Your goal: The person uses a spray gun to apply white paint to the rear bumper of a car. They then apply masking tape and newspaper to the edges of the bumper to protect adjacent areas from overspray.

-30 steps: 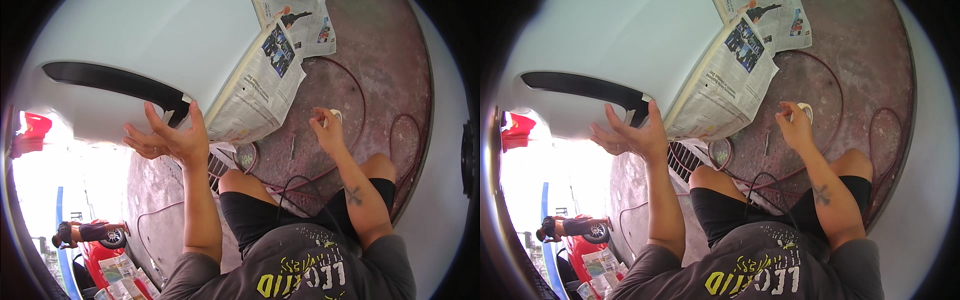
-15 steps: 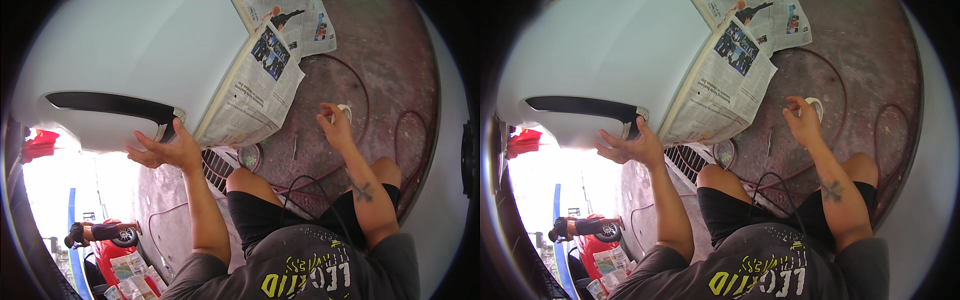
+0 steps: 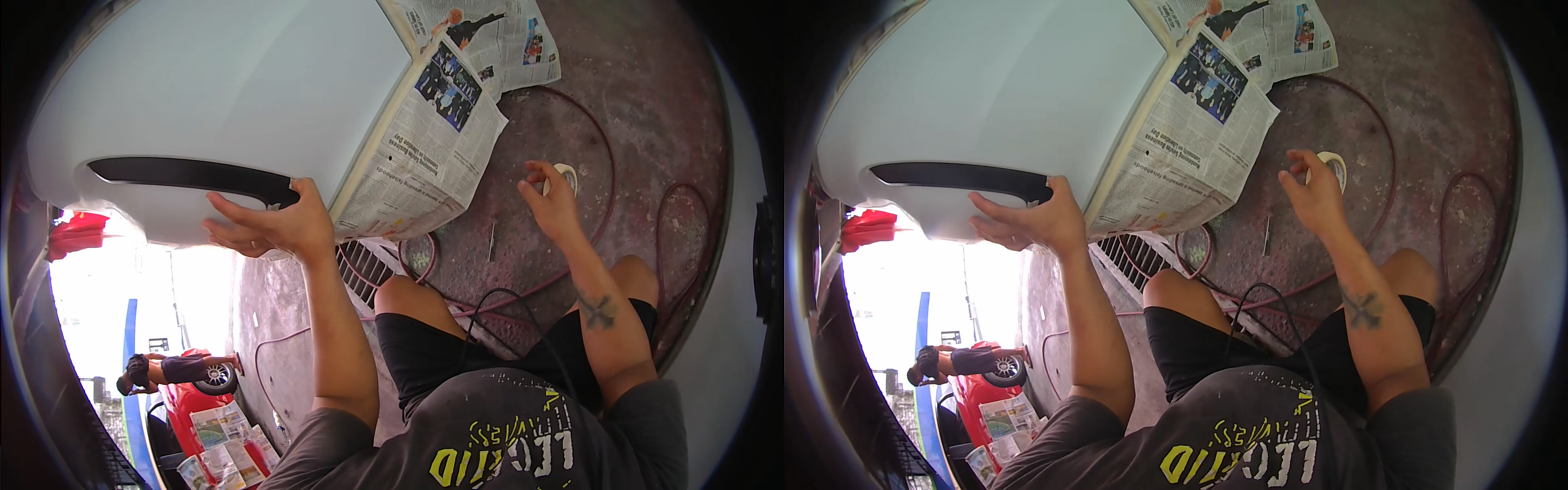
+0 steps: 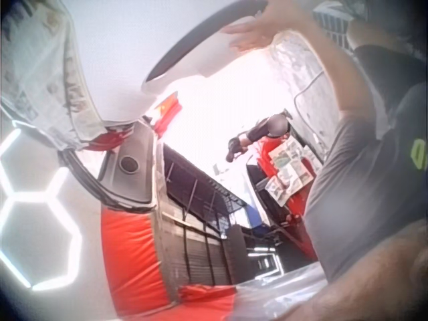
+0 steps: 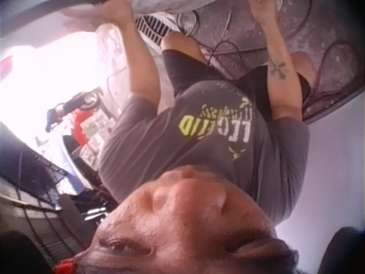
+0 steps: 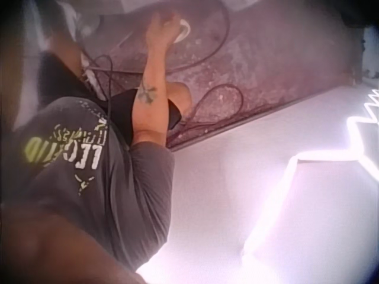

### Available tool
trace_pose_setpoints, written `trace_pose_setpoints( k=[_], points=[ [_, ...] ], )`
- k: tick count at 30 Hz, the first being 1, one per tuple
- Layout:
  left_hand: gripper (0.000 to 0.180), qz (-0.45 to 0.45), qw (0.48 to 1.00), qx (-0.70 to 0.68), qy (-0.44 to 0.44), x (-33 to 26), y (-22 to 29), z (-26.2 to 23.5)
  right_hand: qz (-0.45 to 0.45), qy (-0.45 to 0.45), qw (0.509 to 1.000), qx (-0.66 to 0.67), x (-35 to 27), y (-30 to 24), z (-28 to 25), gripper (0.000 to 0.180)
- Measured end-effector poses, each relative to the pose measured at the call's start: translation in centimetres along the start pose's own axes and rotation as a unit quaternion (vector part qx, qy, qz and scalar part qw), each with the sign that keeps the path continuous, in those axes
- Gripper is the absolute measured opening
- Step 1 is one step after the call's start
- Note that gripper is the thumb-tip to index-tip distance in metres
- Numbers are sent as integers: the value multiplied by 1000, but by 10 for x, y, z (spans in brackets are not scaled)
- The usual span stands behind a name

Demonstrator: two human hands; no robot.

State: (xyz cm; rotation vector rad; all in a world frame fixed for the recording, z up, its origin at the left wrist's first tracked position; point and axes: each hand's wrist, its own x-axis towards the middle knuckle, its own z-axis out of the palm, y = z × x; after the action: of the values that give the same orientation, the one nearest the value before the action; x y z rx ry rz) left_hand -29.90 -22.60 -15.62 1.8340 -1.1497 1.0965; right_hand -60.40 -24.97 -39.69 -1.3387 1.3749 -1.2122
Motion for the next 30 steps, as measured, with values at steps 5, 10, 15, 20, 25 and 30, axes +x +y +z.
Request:
trace_pose_setpoints(
  k=[5,10,15,20,25,30],
  points=[
    [122,-52,998,26,-34,6,12,-3,14,5,1000,11,0,-2,-4,44],
    [121,-34,999,26,-16,0,9,3,37,0,999,21,-2,-12,-6,44],
    [119,22,999,44,-7,-16,-3,12,42,4,999,19,-4,-19,-10,44],
    [120,113,993,46,-4,-15,-10,8,50,10,999,15,-6,-17,-15,44],
    [118,188,977,83,-64,-10,-17,-1,43,14,999,11,-5,-18,-14,43],
    [118,211,960,107,-146,-4,-30,-22,32,12,999,15,-6,-18,-13,43]
  ],
)
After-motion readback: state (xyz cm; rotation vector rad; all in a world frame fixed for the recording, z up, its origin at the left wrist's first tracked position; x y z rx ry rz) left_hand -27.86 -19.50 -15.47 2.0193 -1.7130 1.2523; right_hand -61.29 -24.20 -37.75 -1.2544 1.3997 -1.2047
